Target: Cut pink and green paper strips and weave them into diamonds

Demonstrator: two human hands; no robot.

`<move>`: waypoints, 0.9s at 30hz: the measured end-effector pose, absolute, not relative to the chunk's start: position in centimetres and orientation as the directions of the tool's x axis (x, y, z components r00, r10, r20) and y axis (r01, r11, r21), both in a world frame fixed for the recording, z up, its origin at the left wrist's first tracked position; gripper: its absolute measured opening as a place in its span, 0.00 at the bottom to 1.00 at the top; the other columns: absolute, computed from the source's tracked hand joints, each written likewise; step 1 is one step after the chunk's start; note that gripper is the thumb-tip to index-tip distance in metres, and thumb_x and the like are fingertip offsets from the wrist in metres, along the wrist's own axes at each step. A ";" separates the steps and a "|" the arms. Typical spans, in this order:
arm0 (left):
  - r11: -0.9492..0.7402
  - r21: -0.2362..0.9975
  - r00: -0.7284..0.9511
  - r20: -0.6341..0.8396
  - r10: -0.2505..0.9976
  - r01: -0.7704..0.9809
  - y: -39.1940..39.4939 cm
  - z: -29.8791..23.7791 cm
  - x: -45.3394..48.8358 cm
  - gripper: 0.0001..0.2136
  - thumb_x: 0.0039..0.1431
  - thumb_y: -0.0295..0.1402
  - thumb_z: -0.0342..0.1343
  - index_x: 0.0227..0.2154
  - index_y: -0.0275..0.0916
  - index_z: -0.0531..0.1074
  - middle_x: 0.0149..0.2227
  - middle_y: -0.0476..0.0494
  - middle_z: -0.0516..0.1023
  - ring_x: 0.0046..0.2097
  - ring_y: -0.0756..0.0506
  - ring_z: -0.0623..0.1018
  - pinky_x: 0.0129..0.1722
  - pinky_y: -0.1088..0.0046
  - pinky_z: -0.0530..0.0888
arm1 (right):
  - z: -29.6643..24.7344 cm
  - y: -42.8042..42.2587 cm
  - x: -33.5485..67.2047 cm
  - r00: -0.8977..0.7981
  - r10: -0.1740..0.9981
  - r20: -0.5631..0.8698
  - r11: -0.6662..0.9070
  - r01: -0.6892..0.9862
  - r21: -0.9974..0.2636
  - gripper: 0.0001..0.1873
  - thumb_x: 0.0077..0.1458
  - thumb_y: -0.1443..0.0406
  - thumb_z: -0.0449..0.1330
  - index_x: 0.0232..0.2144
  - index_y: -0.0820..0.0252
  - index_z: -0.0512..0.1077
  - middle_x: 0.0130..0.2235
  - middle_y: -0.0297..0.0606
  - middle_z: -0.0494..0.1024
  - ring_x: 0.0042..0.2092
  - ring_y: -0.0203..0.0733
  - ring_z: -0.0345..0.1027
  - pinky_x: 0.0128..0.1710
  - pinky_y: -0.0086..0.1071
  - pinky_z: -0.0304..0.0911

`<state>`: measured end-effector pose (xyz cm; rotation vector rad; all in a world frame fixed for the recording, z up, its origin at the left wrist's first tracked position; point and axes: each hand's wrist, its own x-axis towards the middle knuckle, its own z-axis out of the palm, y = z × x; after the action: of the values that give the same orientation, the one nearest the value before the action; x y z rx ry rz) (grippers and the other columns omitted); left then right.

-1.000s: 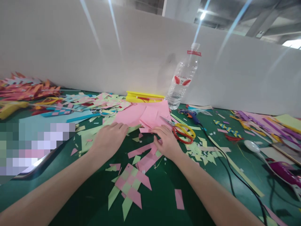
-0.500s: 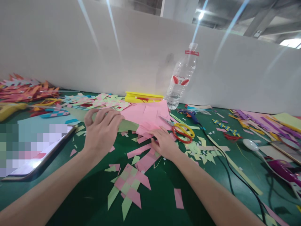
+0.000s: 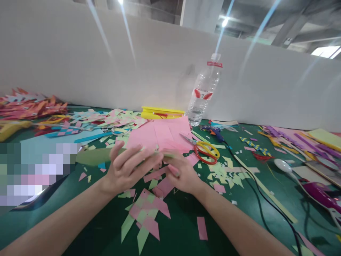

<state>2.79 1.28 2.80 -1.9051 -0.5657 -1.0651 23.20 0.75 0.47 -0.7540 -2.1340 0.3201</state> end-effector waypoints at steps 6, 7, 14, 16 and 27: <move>-0.526 -0.485 0.633 0.761 0.141 0.699 1.8 2.0 3.2 0.18 0.55 0.23 0.56 0.48 0.45 0.69 0.53 0.46 0.69 0.62 0.42 0.58 0.64 0.54 0.50 | 0.1 2.3 23.9 0.103 0.934 0.342 0.345 -0.012 -0.939 0.08 0.49 0.66 0.58 0.33 0.57 0.74 0.34 0.34 0.78 0.34 0.38 0.72 0.35 0.32 0.68; -0.563 -0.433 0.625 0.755 0.201 0.704 1.9 1.9 3.3 0.18 0.56 0.23 0.54 0.49 0.43 0.69 0.53 0.44 0.69 0.61 0.41 0.60 0.63 0.52 0.52 | -0.1 2.6 24.1 0.146 0.950 0.277 0.294 -0.109 -0.950 0.08 0.47 0.65 0.60 0.33 0.57 0.74 0.33 0.33 0.77 0.33 0.37 0.71 0.33 0.31 0.67; -0.766 -0.139 0.624 0.677 0.389 0.628 2.4 0.6 3.9 0.13 0.60 0.24 0.48 0.46 0.39 0.68 0.48 0.40 0.74 0.51 0.41 0.72 0.54 0.54 0.65 | -0.4 3.5 24.4 0.151 0.987 0.054 0.106 -0.364 -0.925 0.26 0.41 0.65 0.67 0.45 0.56 0.68 0.31 0.30 0.74 0.30 0.34 0.68 0.32 0.30 0.67; -0.830 -0.101 0.671 0.646 0.364 0.548 2.4 0.0 3.9 0.11 0.61 0.24 0.47 0.45 0.38 0.68 0.41 0.42 0.78 0.43 0.44 0.76 0.49 0.59 0.69 | -0.4 3.5 24.4 0.111 0.992 0.063 0.099 -0.359 -0.928 0.28 0.40 0.65 0.67 0.46 0.56 0.68 0.38 0.34 0.76 0.33 0.37 0.70 0.35 0.32 0.68; -0.764 0.178 0.579 0.553 0.599 0.620 2.3 -0.3 4.3 0.06 0.61 0.27 0.40 0.32 0.39 0.62 0.30 0.45 0.75 0.30 0.47 0.77 0.25 0.74 0.70 | -0.7 3.3 24.5 -0.022 0.972 0.235 0.229 -0.150 -0.962 0.31 0.45 0.63 0.66 0.52 0.55 0.64 0.49 0.40 0.73 0.47 0.45 0.69 0.48 0.40 0.66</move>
<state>4.31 2.28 -0.31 -2.7601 -1.0662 -0.9462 24.52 3.26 -0.67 -0.9110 -1.2318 1.1292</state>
